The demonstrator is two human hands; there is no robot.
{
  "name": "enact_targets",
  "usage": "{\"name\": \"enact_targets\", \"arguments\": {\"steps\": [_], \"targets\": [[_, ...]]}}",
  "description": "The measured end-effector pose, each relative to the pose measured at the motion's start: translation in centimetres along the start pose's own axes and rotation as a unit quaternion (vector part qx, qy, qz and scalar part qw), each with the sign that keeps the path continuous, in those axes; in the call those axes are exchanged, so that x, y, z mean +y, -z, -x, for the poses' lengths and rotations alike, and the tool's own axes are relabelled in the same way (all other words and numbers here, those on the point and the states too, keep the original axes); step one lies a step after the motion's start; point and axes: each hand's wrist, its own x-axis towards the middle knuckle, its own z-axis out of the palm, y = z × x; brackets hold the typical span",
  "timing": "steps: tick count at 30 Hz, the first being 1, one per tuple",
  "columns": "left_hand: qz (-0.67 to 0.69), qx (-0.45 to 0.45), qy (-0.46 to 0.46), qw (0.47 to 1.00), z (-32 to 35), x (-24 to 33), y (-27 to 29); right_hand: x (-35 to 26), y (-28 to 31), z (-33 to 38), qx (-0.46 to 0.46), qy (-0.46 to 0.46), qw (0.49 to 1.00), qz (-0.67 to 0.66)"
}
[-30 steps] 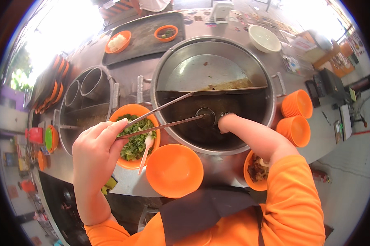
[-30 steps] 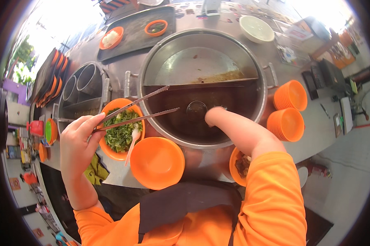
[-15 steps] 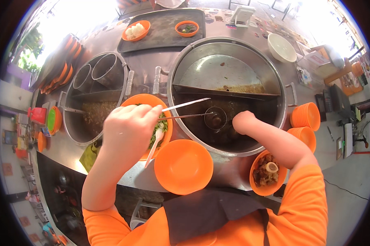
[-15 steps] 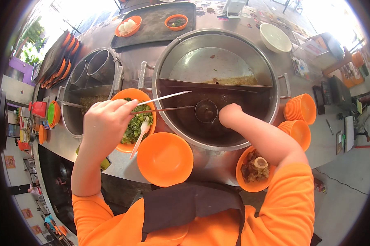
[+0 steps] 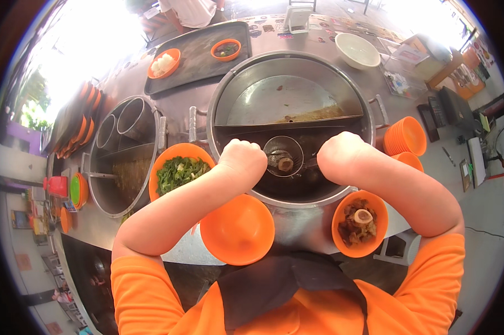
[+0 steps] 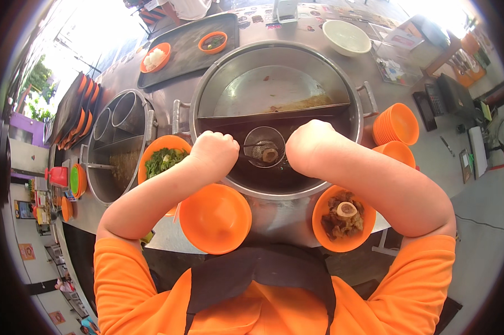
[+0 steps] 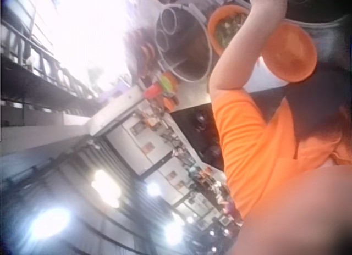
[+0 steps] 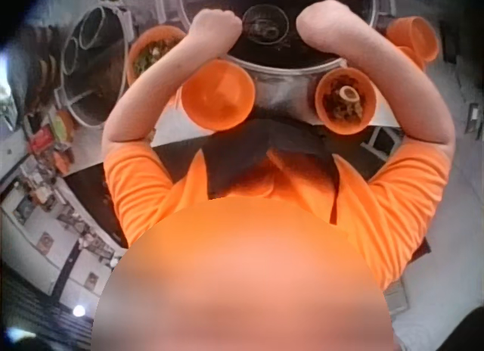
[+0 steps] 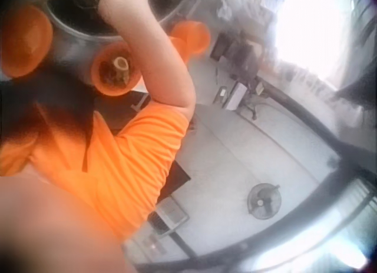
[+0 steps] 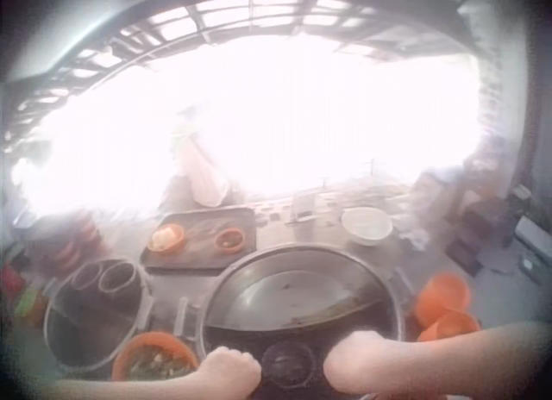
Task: The person assembles noodle bowls by scooping rice, adding cooked meat and offal, and ladling broth into orange bowls. They use tongs, a ladle, and a rice scoop to transfer ingredients from large pots and containers onto a serving tray.
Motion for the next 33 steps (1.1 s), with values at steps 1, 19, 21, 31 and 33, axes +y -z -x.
{"name": "enact_targets", "arguments": {"steps": [1, 19, 21, 31, 33], "targets": [[0.001, -0.011, -0.002, 1.000, -0.3, 0.3, 0.0, 0.1, -0.1, 0.3, 0.004, 0.001, 1.000, -0.007], [-0.060, 0.069, -0.050, 0.995, 0.5, 1.2, -0.6, 0.6, -0.7, 1.6, -0.004, 0.024, 1.000, -0.018], [-0.059, 0.065, -0.048, 0.995, 0.5, 1.2, -0.7, 0.5, -0.6, 1.5, -0.006, 0.024, 0.999, -0.023], [-0.069, 0.065, -0.048, 0.994, 0.3, 1.3, -1.3, 0.6, -0.5, 1.1, -0.014, 0.018, 0.999, -0.022], [-0.070, 0.071, -0.049, 0.994, 0.1, 1.4, -1.4, 0.7, -0.6, 1.2, -0.008, 0.019, 1.000, -0.024]]}}
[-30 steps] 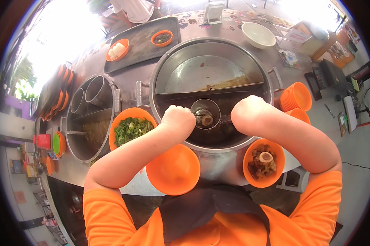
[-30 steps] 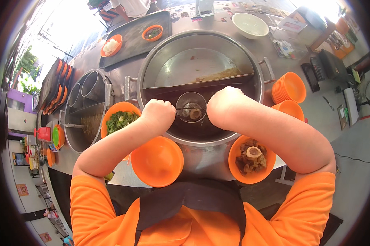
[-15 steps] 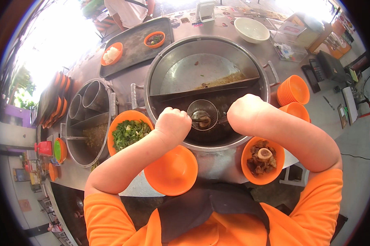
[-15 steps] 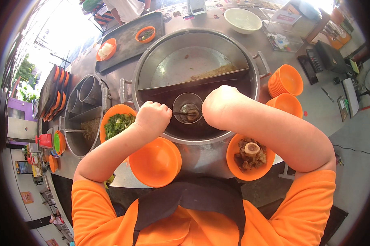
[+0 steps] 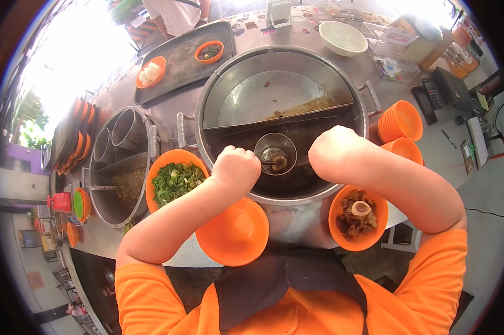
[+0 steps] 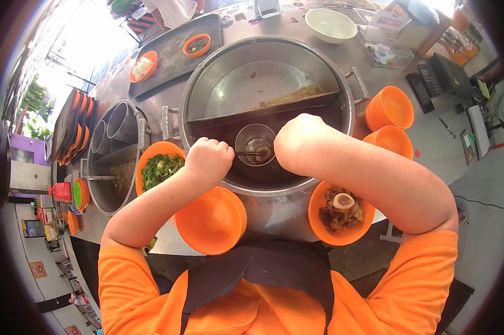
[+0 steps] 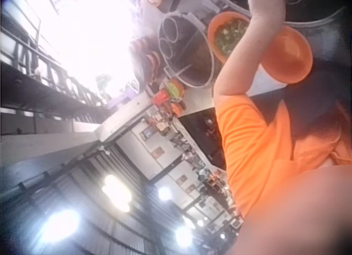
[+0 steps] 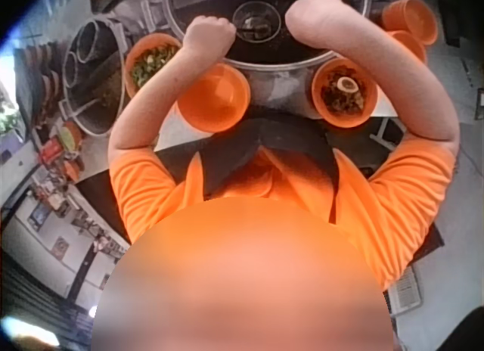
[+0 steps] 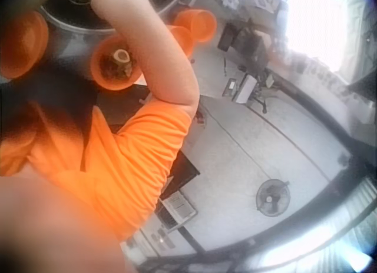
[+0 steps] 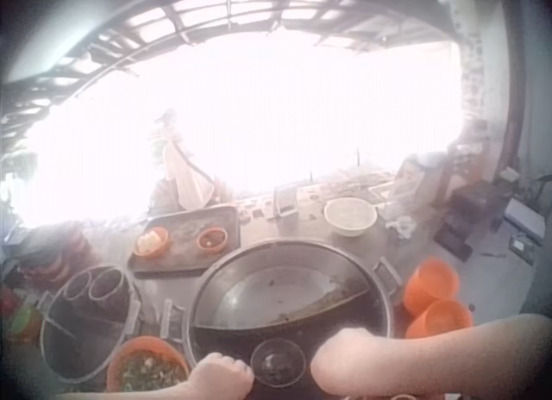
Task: The person assembles noodle bowls by scooping rice, adding cooked meat and offal, and ladling broth into orange bowls. They use tongs, a ladle, and a rice scoop to transfer ingredients from large pots and containers onto a serving tray.
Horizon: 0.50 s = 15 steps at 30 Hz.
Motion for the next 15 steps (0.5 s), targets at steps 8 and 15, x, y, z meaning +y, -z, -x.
{"name": "enact_targets", "arguments": {"steps": [8, 15], "targets": [[-0.001, -0.015, 0.006, 1.000, -0.4, 0.3, 0.1, 0.1, 0.0, 0.1, 0.001, -0.006, 1.000, -0.016], [0.013, -0.004, 0.024, 1.000, 0.2, -0.4, 1.3, 0.1, 0.1, 0.0, 0.001, -0.006, 1.000, -0.013]]}}
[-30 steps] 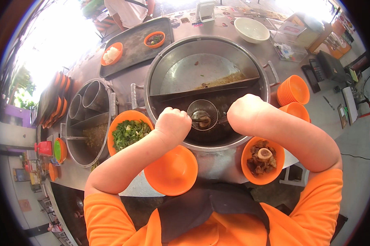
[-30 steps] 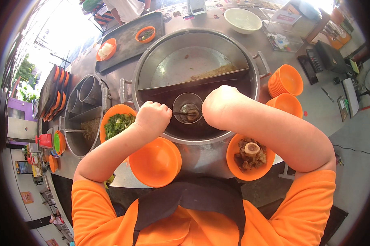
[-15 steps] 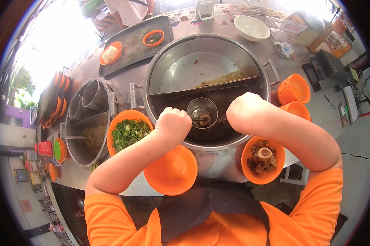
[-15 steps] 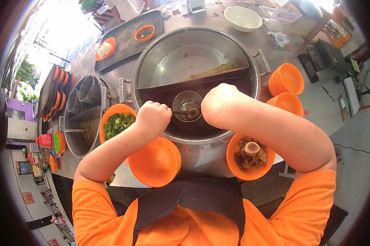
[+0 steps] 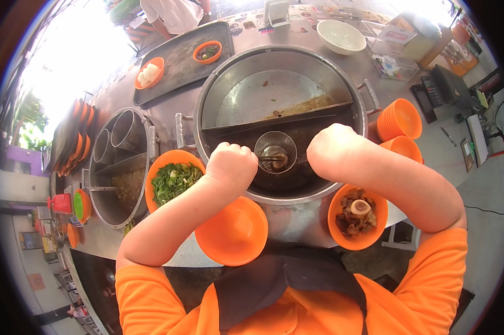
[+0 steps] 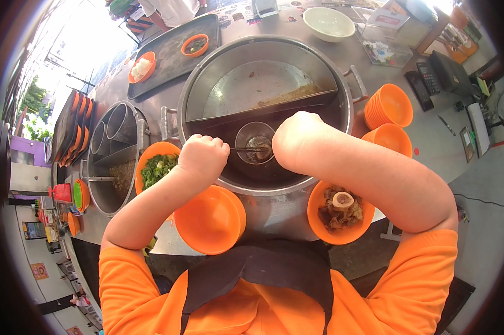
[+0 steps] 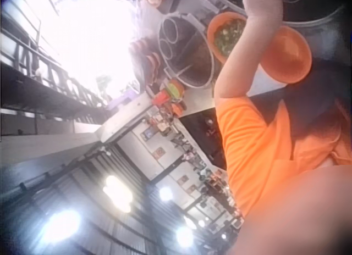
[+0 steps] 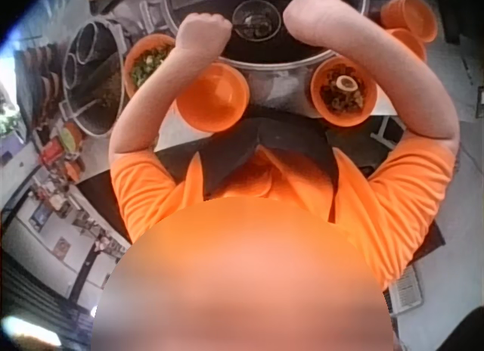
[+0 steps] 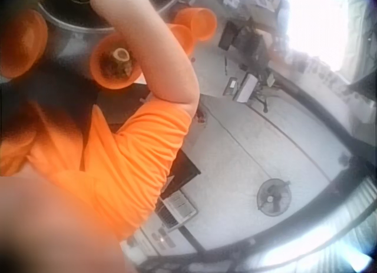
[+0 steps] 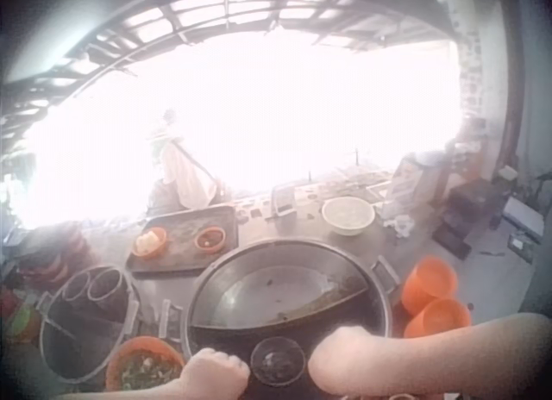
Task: The person assembles noodle bowls by scooping rice, adding cooked meat and offal, and ladling broth into orange bowls. They use tongs, a ladle, and a rice scoop to transfer ingredients from large pots and containers onto a serving tray.
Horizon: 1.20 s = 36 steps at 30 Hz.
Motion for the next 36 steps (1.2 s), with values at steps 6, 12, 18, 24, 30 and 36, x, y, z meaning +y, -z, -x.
{"name": "enact_targets", "arguments": {"steps": [6, 12, 18, 24, 30, 36], "targets": [[-0.006, -0.002, -0.013, 1.000, -0.3, 0.3, -0.4, -0.2, 0.2, -0.2, 0.003, -0.004, 1.000, -0.001], [-0.007, -0.011, -0.011, 1.000, -0.6, 0.7, -1.1, -0.2, 0.2, -0.2, -0.001, -0.002, 1.000, -0.003], [0.008, 0.001, 0.024, 1.000, -0.1, -0.2, -0.3, -0.1, -0.1, -0.6, 0.013, -0.007, 1.000, -0.010], [0.029, -0.046, 0.064, 0.996, -0.8, 0.3, -0.7, -0.3, 0.2, -0.8, 0.017, -0.009, 1.000, -0.001], [0.032, -0.073, 0.038, 0.996, -2.3, 1.6, -2.6, -0.4, 0.3, -0.8, 0.007, -0.005, 1.000, -0.013], [0.076, -0.038, 0.073, 0.994, -2.2, -0.7, -3.1, 0.3, -0.6, -1.2, 0.018, -0.008, 0.999, -0.025]]}}
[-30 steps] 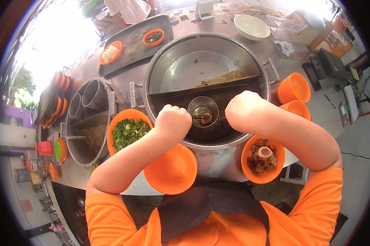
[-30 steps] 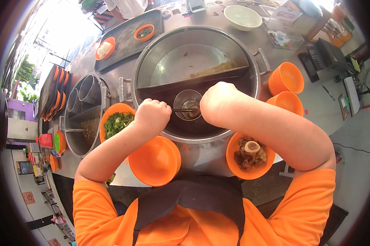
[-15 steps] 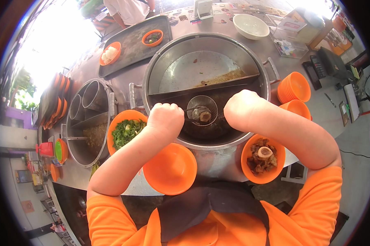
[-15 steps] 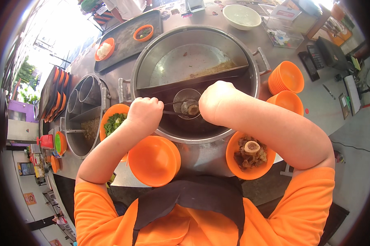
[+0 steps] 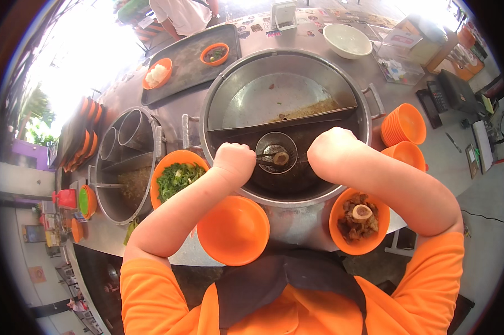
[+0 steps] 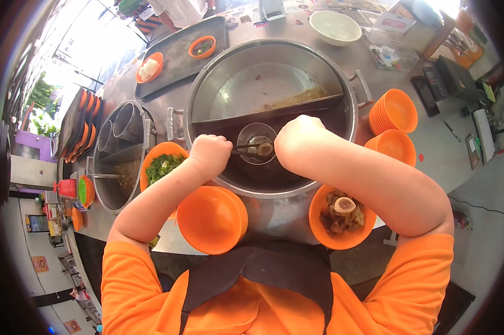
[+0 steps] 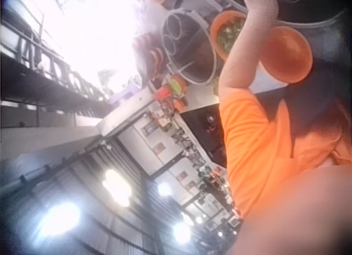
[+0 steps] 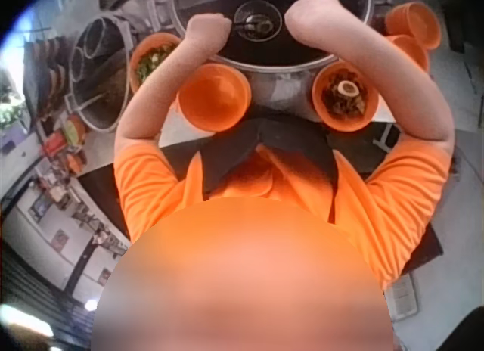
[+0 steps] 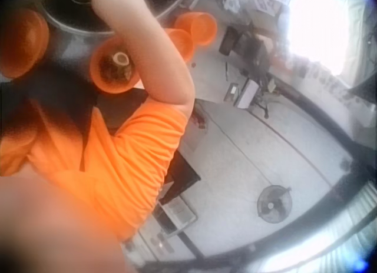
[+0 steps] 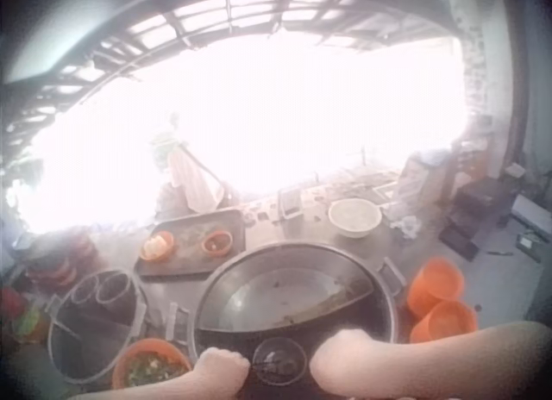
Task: The person assembles noodle bowls by scooping rice, adding cooked meat and offal, and ladling broth into orange bowls. They use tongs, a ladle, and a rice scoop to transfer ingredients from large pots and containers onto a serving tray.
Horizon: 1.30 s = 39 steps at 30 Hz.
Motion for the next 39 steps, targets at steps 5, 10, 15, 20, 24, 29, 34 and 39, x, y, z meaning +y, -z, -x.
{"name": "enact_targets", "arguments": {"steps": [5, 10, 15, 20, 24, 29, 34, 39], "targets": [[0.134, -0.127, 0.093, 0.979, -0.1, -3.6, 2.7, 0.4, -1.1, 0.0, 0.048, 0.008, 0.999, -0.003], [0.449, -0.263, 0.158, 0.839, 0.2, -8.0, 3.6, 0.8, -1.3, 0.8, 0.049, -0.015, 0.999, 0.000], [0.576, -0.312, 0.209, 0.726, -1.6, -9.1, 0.7, 0.6, -1.0, 2.2, 0.063, -0.009, 0.998, -0.014], [0.490, -0.374, 0.166, 0.770, -5.1, -7.9, 0.5, -0.4, 0.1, 2.5, 0.015, 0.011, 1.000, 0.011], [0.346, -0.373, 0.107, 0.854, -7.5, -4.3, 1.6, -1.4, 0.6, 2.0, -0.010, 0.019, 0.999, 0.032], [0.315, -0.365, 0.110, 0.869, -8.3, -2.0, 1.7, -1.3, 0.3, 1.5, 0.013, 0.019, 1.000, 0.011], [0.349, -0.375, 0.143, 0.847, -8.1, -3.0, 1.1, -0.8, -0.2, 0.8, 0.003, 0.009, 1.000, 0.017], [0.293, -0.326, 0.128, 0.889, -7.1, -3.6, 1.9, -1.1, 0.2, -0.1, -0.003, 0.013, 0.999, 0.038]]}}
